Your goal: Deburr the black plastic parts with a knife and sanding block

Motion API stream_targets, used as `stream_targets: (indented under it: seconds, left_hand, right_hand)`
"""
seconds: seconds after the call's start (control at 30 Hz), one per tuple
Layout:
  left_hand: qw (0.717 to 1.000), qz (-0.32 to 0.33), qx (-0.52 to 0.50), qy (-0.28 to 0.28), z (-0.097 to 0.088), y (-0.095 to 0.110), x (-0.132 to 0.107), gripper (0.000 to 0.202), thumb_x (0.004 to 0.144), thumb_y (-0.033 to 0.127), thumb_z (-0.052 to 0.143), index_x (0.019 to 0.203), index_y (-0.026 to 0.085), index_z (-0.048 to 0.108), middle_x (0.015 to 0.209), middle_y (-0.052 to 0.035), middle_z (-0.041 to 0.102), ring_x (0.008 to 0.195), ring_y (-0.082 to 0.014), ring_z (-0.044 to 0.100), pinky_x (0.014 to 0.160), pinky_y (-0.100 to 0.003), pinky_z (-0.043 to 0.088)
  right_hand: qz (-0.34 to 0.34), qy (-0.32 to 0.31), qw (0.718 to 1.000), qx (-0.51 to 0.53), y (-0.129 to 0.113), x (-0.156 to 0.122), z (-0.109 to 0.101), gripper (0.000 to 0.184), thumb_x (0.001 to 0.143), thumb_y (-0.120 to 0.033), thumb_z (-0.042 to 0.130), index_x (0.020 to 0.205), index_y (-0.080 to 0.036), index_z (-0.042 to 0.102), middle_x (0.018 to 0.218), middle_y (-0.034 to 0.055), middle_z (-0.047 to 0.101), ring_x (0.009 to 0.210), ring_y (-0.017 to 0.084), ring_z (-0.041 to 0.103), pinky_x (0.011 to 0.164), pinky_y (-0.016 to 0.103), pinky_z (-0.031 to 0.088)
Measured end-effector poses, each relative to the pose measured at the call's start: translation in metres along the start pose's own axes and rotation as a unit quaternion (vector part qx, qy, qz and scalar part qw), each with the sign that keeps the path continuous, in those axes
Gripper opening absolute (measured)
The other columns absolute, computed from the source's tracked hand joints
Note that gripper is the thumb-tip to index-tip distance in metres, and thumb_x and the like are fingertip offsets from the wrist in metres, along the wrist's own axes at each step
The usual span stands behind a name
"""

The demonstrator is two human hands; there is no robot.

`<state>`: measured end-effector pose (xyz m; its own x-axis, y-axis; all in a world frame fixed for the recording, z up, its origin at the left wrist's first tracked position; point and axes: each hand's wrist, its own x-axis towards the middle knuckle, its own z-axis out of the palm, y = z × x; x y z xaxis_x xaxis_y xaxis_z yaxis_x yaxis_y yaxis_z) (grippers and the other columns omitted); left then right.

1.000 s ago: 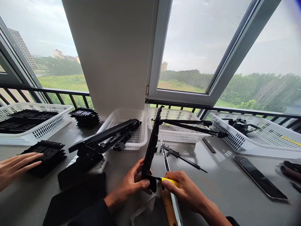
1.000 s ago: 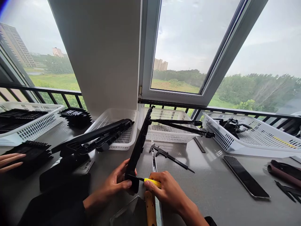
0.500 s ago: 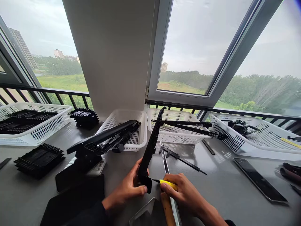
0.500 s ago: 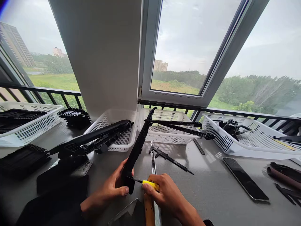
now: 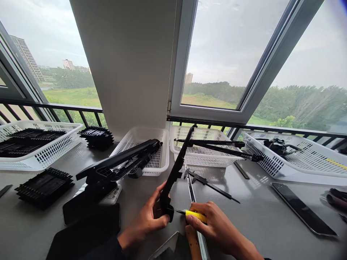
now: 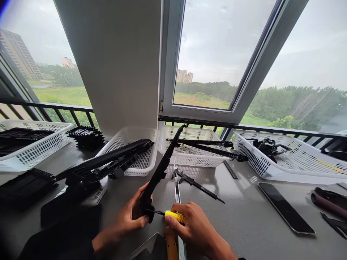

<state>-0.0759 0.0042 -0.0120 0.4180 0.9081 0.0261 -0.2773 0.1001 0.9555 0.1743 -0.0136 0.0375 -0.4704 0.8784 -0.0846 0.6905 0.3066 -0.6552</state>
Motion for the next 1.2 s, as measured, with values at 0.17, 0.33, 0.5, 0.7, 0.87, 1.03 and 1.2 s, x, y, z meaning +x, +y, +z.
stream_targets:
  seconds: [0.17, 0.33, 0.5, 0.7, 0.87, 1.03, 1.2]
  left_hand:
    - [1.000, -0.007, 0.026, 0.010, 0.003, 0.004, -0.003, 0.088, 0.077, 0.014, 0.077, 0.157, 0.036, 0.048, 0.114, -0.0025, 0.056, 0.097, -0.0186, 0.055, 0.087, -0.032, 0.048]
    - [0.998, -0.014, 0.060, 0.019, 0.005, 0.011, -0.003, 0.085, 0.078, 0.013, 0.073, 0.156, 0.033, 0.047, 0.118, -0.0033, 0.058, 0.102, -0.0195, 0.056, 0.092, -0.033, 0.048]
    - [0.996, -0.027, 0.086, 0.021, 0.006, 0.019, -0.004, 0.083, 0.078, 0.014, 0.075, 0.154, 0.032, 0.047, 0.113, -0.0023, 0.056, 0.094, -0.0179, 0.055, 0.087, -0.033, 0.048]
    - [0.996, -0.010, 0.086, 0.038, 0.006, 0.014, -0.002, 0.077, 0.077, 0.016, 0.075, 0.149, 0.032, 0.050, 0.112, -0.0027, 0.059, 0.098, -0.0199, 0.058, 0.090, -0.036, 0.050]
    - [0.996, -0.011, 0.083, 0.040, 0.006, 0.013, -0.003, 0.077, 0.077, 0.015, 0.075, 0.148, 0.031, 0.051, 0.113, -0.0026, 0.059, 0.097, -0.0189, 0.058, 0.088, -0.034, 0.051]
    - [0.997, -0.001, 0.068, 0.034, 0.003, 0.010, -0.003, 0.074, 0.080, 0.021, 0.079, 0.147, 0.033, 0.053, 0.112, -0.0020, 0.059, 0.097, -0.0183, 0.058, 0.086, -0.031, 0.052]
    - [0.999, -0.015, -0.025, 0.015, -0.002, 0.006, 0.002, 0.077, 0.080, 0.047, 0.087, 0.147, 0.030, 0.054, 0.118, -0.0080, 0.060, 0.086, -0.0192, 0.059, 0.065, -0.029, 0.055]
  right_hand:
    - [0.014, -0.002, 0.999, -0.033, -0.002, -0.003, -0.002, 0.064, 0.106, -0.074, 0.033, 0.075, -0.021, 0.051, 0.071, 0.0011, 0.057, 0.069, 0.017, 0.048, 0.070, 0.031, 0.029]
    - [0.021, 0.006, 0.999, -0.044, -0.002, -0.003, -0.003, 0.064, 0.106, -0.074, 0.032, 0.076, -0.021, 0.053, 0.073, 0.0027, 0.061, 0.070, 0.018, 0.051, 0.069, 0.032, 0.029]
    - [0.010, 0.006, 0.999, -0.048, -0.003, -0.002, -0.002, 0.063, 0.106, -0.072, 0.035, 0.076, -0.021, 0.055, 0.075, 0.0035, 0.064, 0.072, 0.019, 0.055, 0.070, 0.032, 0.031]
    - [0.001, 0.014, 0.999, -0.036, -0.001, -0.002, -0.004, 0.066, 0.107, -0.073, 0.033, 0.075, -0.020, 0.057, 0.074, 0.0027, 0.063, 0.071, 0.018, 0.054, 0.070, 0.031, 0.032]
    - [0.011, -0.007, 1.000, -0.028, 0.002, -0.002, -0.004, 0.066, 0.107, -0.075, 0.029, 0.077, -0.021, 0.053, 0.078, 0.0024, 0.062, 0.073, 0.018, 0.053, 0.074, 0.032, 0.031]
    - [0.017, -0.011, 0.999, -0.027, 0.004, -0.003, -0.006, 0.065, 0.106, -0.075, 0.032, 0.076, -0.021, 0.051, 0.075, 0.0015, 0.059, 0.073, 0.018, 0.050, 0.073, 0.033, 0.030]
    - [0.004, 0.008, 1.000, -0.003, 0.004, -0.003, -0.006, 0.061, 0.108, -0.071, 0.036, 0.075, -0.021, 0.049, 0.073, -0.0008, 0.056, 0.068, 0.016, 0.047, 0.070, 0.031, 0.029]
